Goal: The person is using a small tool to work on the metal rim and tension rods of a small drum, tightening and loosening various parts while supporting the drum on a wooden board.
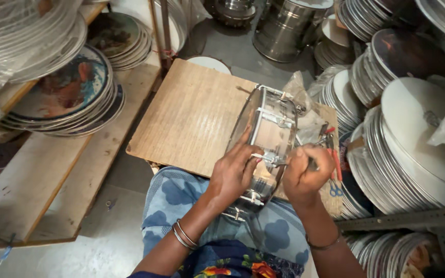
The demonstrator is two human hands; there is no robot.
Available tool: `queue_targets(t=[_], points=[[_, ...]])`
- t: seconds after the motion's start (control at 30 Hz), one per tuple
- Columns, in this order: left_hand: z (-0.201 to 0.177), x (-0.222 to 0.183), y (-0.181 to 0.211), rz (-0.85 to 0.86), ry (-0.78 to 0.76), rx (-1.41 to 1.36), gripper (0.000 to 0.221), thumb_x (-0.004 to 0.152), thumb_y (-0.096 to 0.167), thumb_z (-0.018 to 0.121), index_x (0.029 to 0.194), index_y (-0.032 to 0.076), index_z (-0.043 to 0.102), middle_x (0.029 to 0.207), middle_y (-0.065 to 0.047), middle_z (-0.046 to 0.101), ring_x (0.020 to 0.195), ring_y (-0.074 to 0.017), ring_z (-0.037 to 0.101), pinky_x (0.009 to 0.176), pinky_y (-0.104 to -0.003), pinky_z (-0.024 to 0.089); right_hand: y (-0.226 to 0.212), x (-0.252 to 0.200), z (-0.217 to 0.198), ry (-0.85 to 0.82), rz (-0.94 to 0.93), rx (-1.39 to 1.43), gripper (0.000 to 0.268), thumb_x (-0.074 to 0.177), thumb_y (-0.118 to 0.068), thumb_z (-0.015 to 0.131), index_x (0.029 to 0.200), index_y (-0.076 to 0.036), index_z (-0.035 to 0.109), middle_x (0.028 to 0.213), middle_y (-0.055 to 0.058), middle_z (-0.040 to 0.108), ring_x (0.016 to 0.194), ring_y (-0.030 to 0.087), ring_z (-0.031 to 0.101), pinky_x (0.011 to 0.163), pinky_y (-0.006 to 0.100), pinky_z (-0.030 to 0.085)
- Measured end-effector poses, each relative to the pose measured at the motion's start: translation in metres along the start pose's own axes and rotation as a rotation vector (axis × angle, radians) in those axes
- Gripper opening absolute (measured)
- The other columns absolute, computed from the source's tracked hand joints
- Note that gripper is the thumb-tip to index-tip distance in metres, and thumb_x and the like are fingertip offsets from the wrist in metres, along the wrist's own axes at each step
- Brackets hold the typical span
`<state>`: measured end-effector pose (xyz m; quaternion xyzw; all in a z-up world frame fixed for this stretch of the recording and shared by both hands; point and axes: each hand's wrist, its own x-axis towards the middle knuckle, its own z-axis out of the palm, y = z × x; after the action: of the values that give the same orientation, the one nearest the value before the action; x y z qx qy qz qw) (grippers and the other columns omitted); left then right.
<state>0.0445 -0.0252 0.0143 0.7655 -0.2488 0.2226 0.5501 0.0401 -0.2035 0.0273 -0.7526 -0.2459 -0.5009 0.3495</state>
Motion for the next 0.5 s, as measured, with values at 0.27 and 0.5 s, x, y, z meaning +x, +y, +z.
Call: queue_targets(t=[0.27, 0.5], points=[[-0.001, 0.000, -0.007, 0.044, 0.013, -0.029, 0.011, 0.097, 0.009, 0.067, 0.108, 0.009, 0.067, 0.151, -0.027, 0.051, 0.121, -0.0417, 0.065, 0.089, -0.044, 0.058, 0.002, 0.040, 0.012, 0.017, 0.375, 0.171, 0.018, 0.115, 0.000, 0.045, 0.132, -0.003, 0.040, 0.088, 0.006, 0.052, 0.061, 0.010, 0.051, 0.056, 0.026, 0.043], [0.000, -0.003, -0.003, 0.111, 0.011, -0.023, 0.010, 0.097, 0.010, 0.067, 0.107, 0.009, 0.066, 0.151, -0.026, 0.052, 0.125, -0.0426, 0.064, 0.090, -0.045, 0.057, 0.030, 0.067, 0.017, -0.298, 0.778, 0.130, 0.014, 0.108, -0.005, 0.050, 0.121, -0.004, 0.052, 0.066, -0.001, 0.053, 0.056, 0.007, 0.050, 0.052, 0.023, 0.041]])
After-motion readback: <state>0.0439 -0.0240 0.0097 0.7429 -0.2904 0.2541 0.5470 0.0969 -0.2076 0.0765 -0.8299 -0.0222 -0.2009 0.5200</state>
